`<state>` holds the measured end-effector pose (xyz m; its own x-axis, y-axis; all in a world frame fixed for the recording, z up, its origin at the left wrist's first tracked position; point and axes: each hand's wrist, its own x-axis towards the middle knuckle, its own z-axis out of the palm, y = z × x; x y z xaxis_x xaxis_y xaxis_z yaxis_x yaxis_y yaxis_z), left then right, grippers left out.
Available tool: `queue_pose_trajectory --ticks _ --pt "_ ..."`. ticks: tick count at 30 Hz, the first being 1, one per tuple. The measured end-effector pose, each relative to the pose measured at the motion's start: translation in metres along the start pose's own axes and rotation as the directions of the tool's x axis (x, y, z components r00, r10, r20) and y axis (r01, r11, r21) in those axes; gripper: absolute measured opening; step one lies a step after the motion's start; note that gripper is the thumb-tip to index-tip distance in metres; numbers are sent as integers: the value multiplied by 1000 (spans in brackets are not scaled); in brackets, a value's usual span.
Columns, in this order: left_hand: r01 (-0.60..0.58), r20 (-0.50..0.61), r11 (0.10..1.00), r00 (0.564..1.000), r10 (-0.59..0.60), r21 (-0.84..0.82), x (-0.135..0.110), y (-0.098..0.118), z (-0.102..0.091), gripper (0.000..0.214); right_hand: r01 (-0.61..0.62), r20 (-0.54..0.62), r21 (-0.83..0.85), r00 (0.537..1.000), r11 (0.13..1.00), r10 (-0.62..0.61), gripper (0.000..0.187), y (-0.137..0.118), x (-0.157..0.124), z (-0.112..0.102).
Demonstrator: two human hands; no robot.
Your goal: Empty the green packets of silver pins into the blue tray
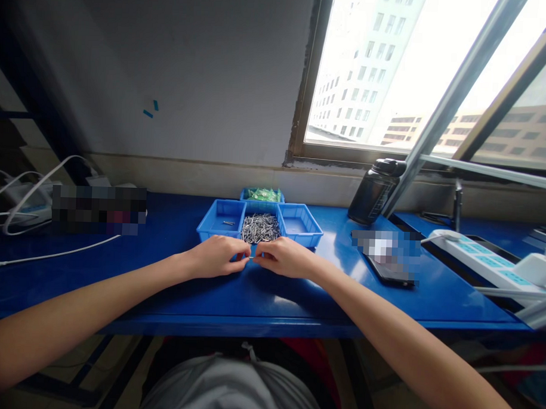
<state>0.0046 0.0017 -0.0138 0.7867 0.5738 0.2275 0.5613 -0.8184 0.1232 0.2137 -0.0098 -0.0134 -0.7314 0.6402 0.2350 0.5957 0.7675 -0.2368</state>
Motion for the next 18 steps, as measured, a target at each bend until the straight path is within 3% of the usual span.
queue_pose_trajectory --ticks 7,18 --pt "37 -15 999 999 -37 -7 2 2 1 14 4 -33 -28 999 1000 -5 16 -1 -1 -1" --pt "51 -104 995 993 -60 -81 3 5 -2 14 -25 28 -23 999 999 25 17 3 -1 0"
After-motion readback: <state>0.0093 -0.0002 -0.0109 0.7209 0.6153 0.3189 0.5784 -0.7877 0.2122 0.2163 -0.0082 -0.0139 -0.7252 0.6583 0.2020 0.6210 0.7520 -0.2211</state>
